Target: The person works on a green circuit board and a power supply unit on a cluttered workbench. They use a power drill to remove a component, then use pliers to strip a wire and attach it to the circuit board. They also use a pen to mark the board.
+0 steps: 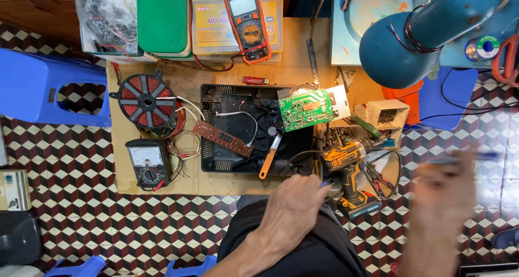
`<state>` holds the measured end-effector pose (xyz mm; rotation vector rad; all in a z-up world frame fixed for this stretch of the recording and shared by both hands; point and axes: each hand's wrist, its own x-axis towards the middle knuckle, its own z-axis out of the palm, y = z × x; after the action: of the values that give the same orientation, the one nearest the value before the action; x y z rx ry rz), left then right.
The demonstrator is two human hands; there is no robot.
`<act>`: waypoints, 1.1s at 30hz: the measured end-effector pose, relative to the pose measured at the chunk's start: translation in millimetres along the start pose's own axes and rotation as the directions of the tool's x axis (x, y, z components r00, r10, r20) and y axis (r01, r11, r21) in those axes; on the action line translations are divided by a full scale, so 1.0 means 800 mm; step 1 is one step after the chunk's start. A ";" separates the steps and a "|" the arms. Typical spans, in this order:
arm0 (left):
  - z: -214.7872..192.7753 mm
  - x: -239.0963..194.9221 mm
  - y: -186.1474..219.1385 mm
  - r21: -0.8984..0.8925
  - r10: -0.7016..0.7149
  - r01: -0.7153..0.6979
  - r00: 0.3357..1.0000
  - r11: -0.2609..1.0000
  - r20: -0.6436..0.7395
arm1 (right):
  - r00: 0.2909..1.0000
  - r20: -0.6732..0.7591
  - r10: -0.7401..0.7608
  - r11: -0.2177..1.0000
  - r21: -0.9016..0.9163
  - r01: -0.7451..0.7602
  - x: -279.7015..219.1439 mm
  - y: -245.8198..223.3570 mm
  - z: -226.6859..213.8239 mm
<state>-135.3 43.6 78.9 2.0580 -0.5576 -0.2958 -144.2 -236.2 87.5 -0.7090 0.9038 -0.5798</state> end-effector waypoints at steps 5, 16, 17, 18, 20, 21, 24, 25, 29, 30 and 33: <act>-0.001 -0.023 -0.118 -0.083 -0.431 0.423 0.878 0.902 -0.207 | 0.919 0.040 -0.393 0.839 -0.392 0.376 0.024 -0.036 -0.081; -0.025 0.097 -0.232 -0.380 -0.504 0.368 0.779 0.849 -0.373 | 0.951 0.220 -0.216 0.879 -0.380 0.288 -0.073 0.041 0.011; -0.029 0.106 -0.209 -0.456 -0.517 0.340 0.782 0.822 -0.348 | 0.938 0.227 -0.262 0.860 -0.387 0.333 -0.072 0.038 0.010; -0.034 0.113 -0.188 -0.489 -0.447 0.250 0.828 0.835 -0.339 | 0.927 0.235 -0.293 0.844 -0.391 0.366 -0.071 0.042 0.008; -0.029 0.134 -0.145 -0.553 -0.297 0.072 0.896 0.830 -0.330 | 0.938 0.208 -0.279 0.841 -0.418 0.343 -0.069 0.049 0.005; -0.026 0.154 -0.132 -0.443 -0.244 0.075 0.910 0.893 -0.337 | 0.943 0.195 -0.270 0.840 -0.431 0.330 -0.069 0.054 0.004; -0.007 0.227 -0.119 -0.118 -0.065 0.029 0.947 0.993 -0.315 | 0.962 0.157 -0.221 0.867 -0.420 0.268 -0.074 0.066 -0.001; 0.001 0.254 -0.123 -0.028 0.015 -0.024 0.957 0.999 -0.288 | 0.966 0.153 -0.211 0.872 -0.416 0.256 -0.076 0.068 -0.005; 0.028 0.342 -0.160 0.108 0.205 -0.194 0.974 0.975 -0.102 | 0.981 0.081 -0.178 0.878 -0.437 0.195 -0.068 0.071 -0.020; 0.037 0.355 -0.169 0.098 0.210 -0.200 0.971 0.975 -0.112 | 0.984 0.047 -0.172 0.874 -0.453 0.174 -0.064 0.069 -0.026; 0.057 0.388 -0.189 0.139 0.232 -0.217 0.967 0.966 -0.103 | 0.987 -0.031 -0.156 0.874 -0.471 0.123 -0.049 0.063 -0.036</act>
<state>155.2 -77.6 -69.7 2.0935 -0.7450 -0.0039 -180.4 -185.0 56.9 -1.2073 1.0775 -0.5182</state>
